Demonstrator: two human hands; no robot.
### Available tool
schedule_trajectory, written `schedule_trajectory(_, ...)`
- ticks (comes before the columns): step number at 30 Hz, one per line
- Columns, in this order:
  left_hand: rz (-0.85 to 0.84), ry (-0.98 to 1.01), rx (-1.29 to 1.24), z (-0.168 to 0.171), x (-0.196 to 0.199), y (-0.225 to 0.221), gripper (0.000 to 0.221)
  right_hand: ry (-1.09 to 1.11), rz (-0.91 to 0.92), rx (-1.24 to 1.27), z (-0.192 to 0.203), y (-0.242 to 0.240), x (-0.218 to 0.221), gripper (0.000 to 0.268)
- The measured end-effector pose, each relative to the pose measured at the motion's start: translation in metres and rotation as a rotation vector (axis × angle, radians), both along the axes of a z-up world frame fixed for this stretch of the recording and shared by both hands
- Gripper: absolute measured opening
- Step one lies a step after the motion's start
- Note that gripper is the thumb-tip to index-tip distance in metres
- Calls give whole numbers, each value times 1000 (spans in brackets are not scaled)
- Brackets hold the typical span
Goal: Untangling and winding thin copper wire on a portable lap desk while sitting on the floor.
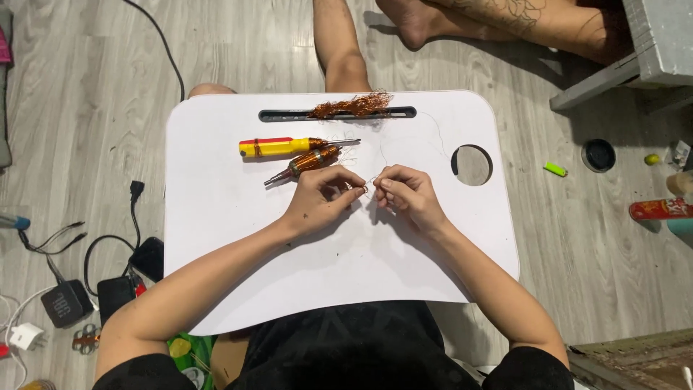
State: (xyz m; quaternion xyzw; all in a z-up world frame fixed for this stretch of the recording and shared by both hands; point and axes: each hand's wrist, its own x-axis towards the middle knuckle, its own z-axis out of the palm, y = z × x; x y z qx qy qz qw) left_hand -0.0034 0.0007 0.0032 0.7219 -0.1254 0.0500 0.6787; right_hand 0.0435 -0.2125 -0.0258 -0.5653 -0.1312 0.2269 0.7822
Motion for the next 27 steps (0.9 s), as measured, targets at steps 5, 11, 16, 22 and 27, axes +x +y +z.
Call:
schedule_trajectory(5,-18,11,5,-6,0,2,13,-167,4,-100,10,4,-1,13)
schedule_trajectory(11,-71,44,-64,-7,3,4,12,-194,-4,-60,5,0,1,11)
schedule_trajectory(16,-128,82,-148,-5,2,5,16,-63,19,23,5,1,-1,13)
schedule_trajectory(22,-182,38,-124,-16,5,7,37,-76,6,50,4,0,-1,12)
schedule_trajectory(27,-164,33,-133,-13,5,8,29,-82,8,48,2,-1,-1,13)
